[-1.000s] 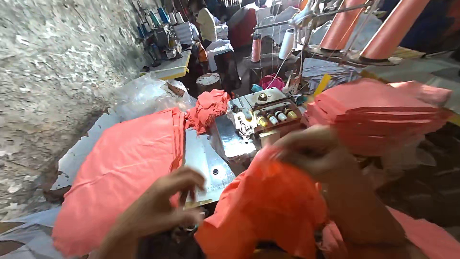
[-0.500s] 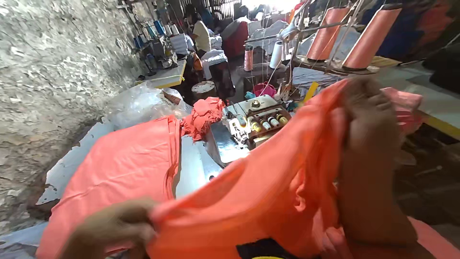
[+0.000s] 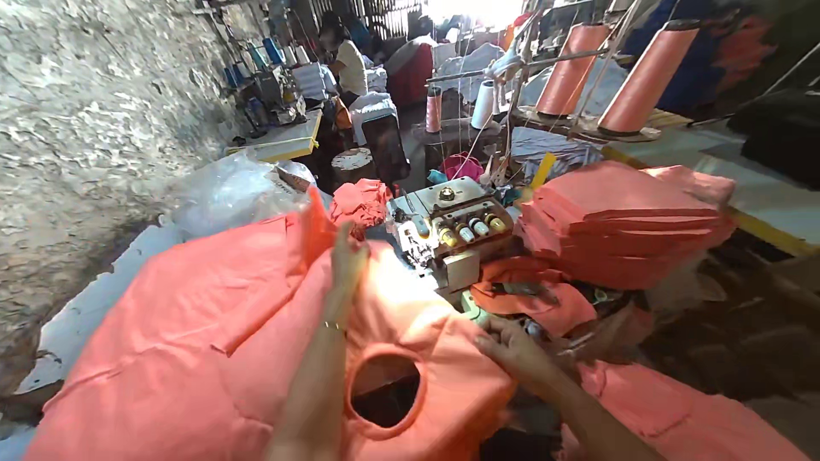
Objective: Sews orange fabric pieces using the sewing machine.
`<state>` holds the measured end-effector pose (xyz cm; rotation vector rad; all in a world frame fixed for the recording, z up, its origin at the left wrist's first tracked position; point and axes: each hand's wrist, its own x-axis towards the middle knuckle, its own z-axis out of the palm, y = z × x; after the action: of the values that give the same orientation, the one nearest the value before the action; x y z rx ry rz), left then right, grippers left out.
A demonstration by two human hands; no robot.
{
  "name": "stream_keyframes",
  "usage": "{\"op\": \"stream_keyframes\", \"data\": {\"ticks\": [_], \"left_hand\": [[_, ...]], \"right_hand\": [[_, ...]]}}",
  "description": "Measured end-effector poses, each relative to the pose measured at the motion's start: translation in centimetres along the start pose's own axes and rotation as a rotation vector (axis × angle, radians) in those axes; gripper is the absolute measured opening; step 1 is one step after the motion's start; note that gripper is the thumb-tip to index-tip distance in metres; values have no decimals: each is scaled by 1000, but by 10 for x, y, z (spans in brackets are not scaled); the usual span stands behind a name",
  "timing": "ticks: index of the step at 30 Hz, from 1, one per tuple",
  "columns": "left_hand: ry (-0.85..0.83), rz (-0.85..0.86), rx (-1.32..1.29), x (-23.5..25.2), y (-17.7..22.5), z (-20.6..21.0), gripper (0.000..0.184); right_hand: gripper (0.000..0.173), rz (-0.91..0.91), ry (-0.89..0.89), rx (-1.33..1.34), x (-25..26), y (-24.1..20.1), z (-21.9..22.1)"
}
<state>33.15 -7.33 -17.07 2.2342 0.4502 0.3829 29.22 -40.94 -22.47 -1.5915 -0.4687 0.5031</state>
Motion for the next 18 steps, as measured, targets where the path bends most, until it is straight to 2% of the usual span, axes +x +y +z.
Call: {"op": "stream_keyframes", "data": {"ticks": [3, 6, 9, 13, 15, 16, 18], "left_hand": [[1, 141, 3, -34, -21, 41, 46], [-94, 94, 221, -68, -2, 43, 53], [-286, 22, 545, -63, 40, 44, 58], [-382, -17, 690, -36, 63, 56, 54], [-294, 60, 700, -33, 47, 60, 57], [-201, 125, 641, -36, 35, 62, 56], [121, 380, 364, -50, 12, 69, 41]], "right_hand": [[15, 183, -113, -87, -25, 43, -19], [13, 284, -243, -116, -43, 73, -34], [18, 325, -227, -286, -35, 79, -39], [27, 320, -324, -668, -13, 59, -40], [29, 324, -355, -791, -10, 40, -45], [30, 294, -302, -820, -9, 27, -55], [31, 199, -4, -757, -9, -15, -85]]}}
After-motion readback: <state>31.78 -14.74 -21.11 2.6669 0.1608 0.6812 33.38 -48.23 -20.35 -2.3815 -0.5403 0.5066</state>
